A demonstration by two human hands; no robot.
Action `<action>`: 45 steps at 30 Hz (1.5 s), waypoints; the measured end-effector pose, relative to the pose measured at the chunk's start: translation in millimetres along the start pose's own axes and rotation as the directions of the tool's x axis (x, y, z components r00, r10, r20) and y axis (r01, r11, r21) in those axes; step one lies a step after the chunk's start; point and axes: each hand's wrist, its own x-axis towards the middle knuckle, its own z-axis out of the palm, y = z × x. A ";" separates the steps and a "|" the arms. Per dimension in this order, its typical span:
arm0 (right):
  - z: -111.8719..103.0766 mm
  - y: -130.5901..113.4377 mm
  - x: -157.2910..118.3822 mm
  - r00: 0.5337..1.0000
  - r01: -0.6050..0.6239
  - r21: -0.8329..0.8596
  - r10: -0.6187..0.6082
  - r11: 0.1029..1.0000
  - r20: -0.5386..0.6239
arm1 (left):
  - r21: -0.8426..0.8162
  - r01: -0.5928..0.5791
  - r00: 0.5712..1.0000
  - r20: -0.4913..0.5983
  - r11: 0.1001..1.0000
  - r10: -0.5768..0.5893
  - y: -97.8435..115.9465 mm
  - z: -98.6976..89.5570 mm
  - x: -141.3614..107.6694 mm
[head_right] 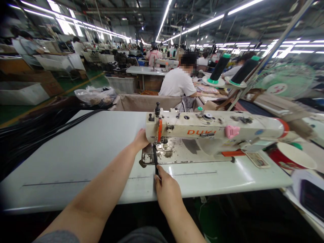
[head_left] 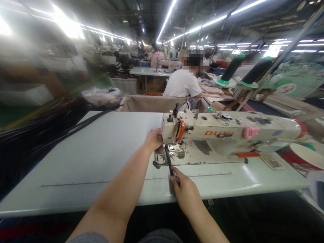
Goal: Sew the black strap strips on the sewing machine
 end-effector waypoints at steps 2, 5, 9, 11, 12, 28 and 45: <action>1.2 -0.1 1.5 1.000 -0.011 -0.003 0.011 1.000 0.004 | -0.041 0.001 1.000 -0.011 0.999 -0.001 0.3 -0.9 0.3; 3.2 0.0 4.8 1.000 -0.007 0.010 0.007 1.000 0.000 | -0.125 0.006 1.000 -0.029 0.992 -0.009 -1.0 -2.9 0.1; 2.7 -1.3 6.5 0.994 0.067 0.048 -0.063 0.997 -0.084 | -0.266 0.055 0.994 -0.074 0.962 -0.077 -6.7 -4.5 -0.9; 1.4 -2.0 4.8 0.988 0.088 0.069 -0.078 0.994 -0.135 | -0.340 0.091 0.984 -0.113 0.936 -0.137 -9.8 -4.9 -1.2; 0.9 -1.9 3.6 0.983 0.096 0.082 -0.081 0.992 -0.162 | -0.379 0.108 0.977 -0.131 0.919 -0.169 -11.0 -5.1 -1.5; 0.2 -34.2 10.6 0.994 0.036 0.569 -0.087 0.822 0.063 | -0.866 0.045 0.866 -0.214 0.497 -0.451 -6.8 -31.9 -91.4; 44.1 -67.9 56.1 0.908 -0.319 0.793 -0.074 0.520 0.413 | -0.691 -0.054 0.832 -0.430 0.721 -0.350 0.6 -44.4 -201.9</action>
